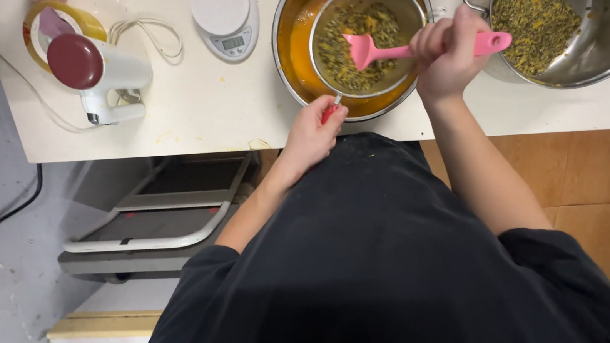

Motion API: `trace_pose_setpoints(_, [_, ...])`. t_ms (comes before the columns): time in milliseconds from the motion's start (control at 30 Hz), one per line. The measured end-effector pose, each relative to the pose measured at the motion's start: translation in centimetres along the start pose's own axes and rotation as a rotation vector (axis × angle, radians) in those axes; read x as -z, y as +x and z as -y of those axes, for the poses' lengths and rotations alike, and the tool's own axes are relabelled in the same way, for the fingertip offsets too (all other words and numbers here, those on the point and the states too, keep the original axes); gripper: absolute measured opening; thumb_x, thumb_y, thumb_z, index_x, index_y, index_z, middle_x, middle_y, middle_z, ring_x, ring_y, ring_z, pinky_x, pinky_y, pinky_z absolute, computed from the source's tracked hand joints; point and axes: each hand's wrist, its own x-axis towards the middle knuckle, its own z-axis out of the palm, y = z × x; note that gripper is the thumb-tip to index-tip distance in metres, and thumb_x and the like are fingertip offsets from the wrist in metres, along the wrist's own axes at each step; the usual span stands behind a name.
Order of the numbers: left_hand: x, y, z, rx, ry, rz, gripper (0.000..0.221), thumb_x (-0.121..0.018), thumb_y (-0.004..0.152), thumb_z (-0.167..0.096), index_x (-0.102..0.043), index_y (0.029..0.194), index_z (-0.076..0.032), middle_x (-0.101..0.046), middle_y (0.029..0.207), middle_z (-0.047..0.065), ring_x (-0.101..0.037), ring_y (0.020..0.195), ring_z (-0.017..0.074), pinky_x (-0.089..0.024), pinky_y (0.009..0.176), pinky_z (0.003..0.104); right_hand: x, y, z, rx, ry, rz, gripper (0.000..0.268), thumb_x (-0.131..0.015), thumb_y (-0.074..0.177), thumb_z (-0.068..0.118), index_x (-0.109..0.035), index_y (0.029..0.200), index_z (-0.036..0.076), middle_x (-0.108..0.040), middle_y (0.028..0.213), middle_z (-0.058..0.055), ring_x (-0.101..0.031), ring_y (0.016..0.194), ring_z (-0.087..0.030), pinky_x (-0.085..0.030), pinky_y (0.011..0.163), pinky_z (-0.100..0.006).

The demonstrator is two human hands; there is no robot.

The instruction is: Straining passion fruit seeds and pulp through a mesh strainer to extract juice.

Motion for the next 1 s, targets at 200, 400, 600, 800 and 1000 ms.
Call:
trace_pose_setpoints(200, [-0.1, 0.0, 0.3, -0.315, 0.507, -0.083, 0.024, -0.064, 0.102, -0.024, -0.061, 0.102, 0.0, -0.058, 0.071, 0.012, -0.055, 0.063, 0.0177, -0.049, 0.063, 0.034, -0.5, 2.7, -0.3, -0.032, -0.126, 0.106, 0.041, -0.047, 0.116, 0.018, -0.038, 0.077, 0.006, -0.037, 0.057, -0.007, -0.032, 0.04, -0.017, -0.03, 0.042, -0.033])
trace_pose_setpoints(400, [1.0, 0.8, -1.3, -0.233, 0.557, -0.079, 0.025, -0.065, 0.1, -0.025, -0.064, 0.107, -0.001, -0.061, 0.072, 0.014, -0.058, 0.064, 0.023, -0.049, 0.064, 0.035, -1.1, 3.6, 0.8, -0.015, -0.193, 0.114, 0.044, -0.047, 0.118, 0.016, -0.04, 0.076, 0.005, -0.037, 0.055, -0.006, -0.032, 0.04, -0.018, -0.026, 0.041, -0.032])
trace_pose_setpoints(600, [2.3, 1.4, -1.0, -0.208, 0.472, -0.067, 0.026, -0.064, 0.102, -0.025, -0.066, 0.103, 0.001, -0.057, 0.072, 0.011, -0.05, 0.067, 0.0163, -0.047, 0.063, 0.035, -1.0, 4.2, 0.0, 0.09, -0.141, 0.116, 0.042, -0.046, 0.114, 0.016, -0.038, 0.074, 0.006, -0.035, 0.055, -0.005, -0.028, 0.039, -0.017, -0.026, 0.037, -0.032])
trace_pose_setpoints(800, [2.1, 1.6, -1.5, -0.265, 0.464, -0.099, 0.027, -0.059, 0.105, -0.027, -0.067, 0.1, -0.001, -0.056, 0.066, 0.003, -0.051, 0.062, 0.0111, -0.044, 0.058, 0.03, 1.5, 2.9, -3.0, -0.056, 0.127, -0.007, 0.036, -0.044, 0.117, 0.017, -0.037, 0.083, 0.01, -0.03, 0.051, -0.003, -0.021, 0.04, -0.013, -0.021, 0.041, -0.033])
trace_pose_setpoints(1000, [3.1, 1.1, -1.9, -0.141, 0.402, -0.093, 0.03, -0.056, 0.106, -0.029, -0.065, 0.097, -0.002, -0.053, 0.061, -0.001, -0.05, 0.056, 0.0075, -0.043, 0.053, 0.028, -1.1, 1.8, 3.8, 0.101, 0.052, 0.141, 0.018, -0.042, 0.114, 0.017, -0.045, 0.099, 0.007, -0.032, 0.055, -0.005, -0.024, 0.038, -0.014, -0.024, 0.038, -0.031])
